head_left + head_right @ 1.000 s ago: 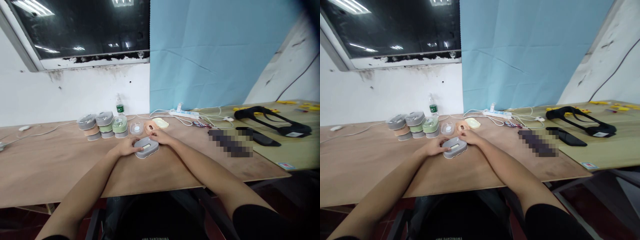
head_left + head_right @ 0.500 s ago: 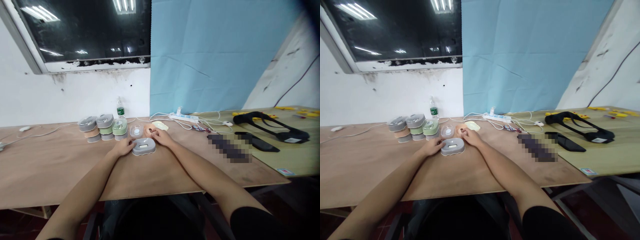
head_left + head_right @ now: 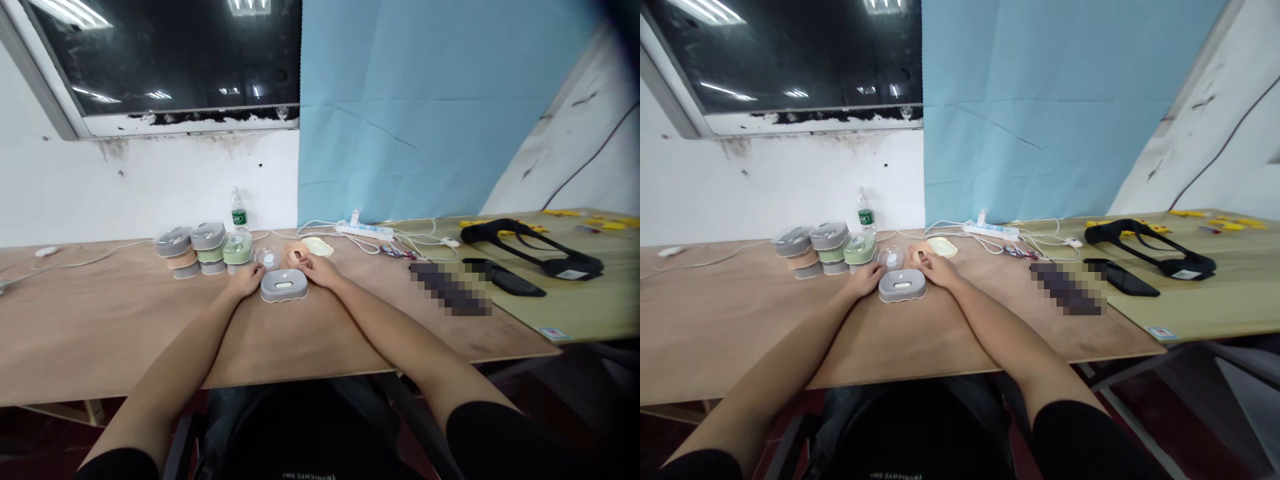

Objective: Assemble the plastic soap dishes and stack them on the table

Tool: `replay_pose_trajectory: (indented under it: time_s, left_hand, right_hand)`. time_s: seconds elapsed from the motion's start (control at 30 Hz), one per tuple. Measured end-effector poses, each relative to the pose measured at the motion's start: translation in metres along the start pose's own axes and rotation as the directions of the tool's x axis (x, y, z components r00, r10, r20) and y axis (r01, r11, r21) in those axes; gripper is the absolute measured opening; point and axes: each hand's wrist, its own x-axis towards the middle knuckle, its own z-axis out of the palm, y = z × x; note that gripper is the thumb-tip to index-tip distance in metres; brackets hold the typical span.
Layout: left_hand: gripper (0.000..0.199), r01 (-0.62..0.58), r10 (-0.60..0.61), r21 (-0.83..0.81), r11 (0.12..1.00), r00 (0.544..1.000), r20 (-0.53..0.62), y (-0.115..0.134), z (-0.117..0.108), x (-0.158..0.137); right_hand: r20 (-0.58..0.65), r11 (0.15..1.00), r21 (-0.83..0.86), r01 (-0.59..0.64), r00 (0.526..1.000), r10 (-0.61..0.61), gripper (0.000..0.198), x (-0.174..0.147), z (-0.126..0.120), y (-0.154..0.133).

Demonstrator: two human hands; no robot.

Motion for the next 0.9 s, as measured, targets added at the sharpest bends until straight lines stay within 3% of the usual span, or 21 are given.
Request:
replay_pose_trajectory:
  time_s: [0.17,0.47,0.63,0.9]
  left_hand:
    - [0.028,0.062,-0.062,-0.006,0.998,0.994,-0.090,-0.006,-0.001,-0.005]
    - [0.031,0.052,-0.056,-0.030,0.998,0.984,-0.169,0.007,-0.006,-0.011]
    - [0.034,0.045,-0.050,-0.035,0.998,0.986,-0.157,0.006,-0.008,-0.013]
    - [0.030,0.015,-0.038,-0.096,0.995,0.970,-0.240,0.003,-0.008,-0.011]
  right_hand:
    - [0.009,1.000,-0.005,0.000,1.000,0.000,0.028,0.000,0.001,0.002]
    - [0.017,0.999,-0.039,0.032,0.999,-0.032,0.028,0.000,0.001,0.001]
    - [0.033,0.997,-0.060,0.051,0.998,-0.049,0.029,0.000,0.001,0.001]
    - [0.047,0.998,-0.049,0.039,0.998,-0.037,0.031,-0.002,-0.001,-0.003]
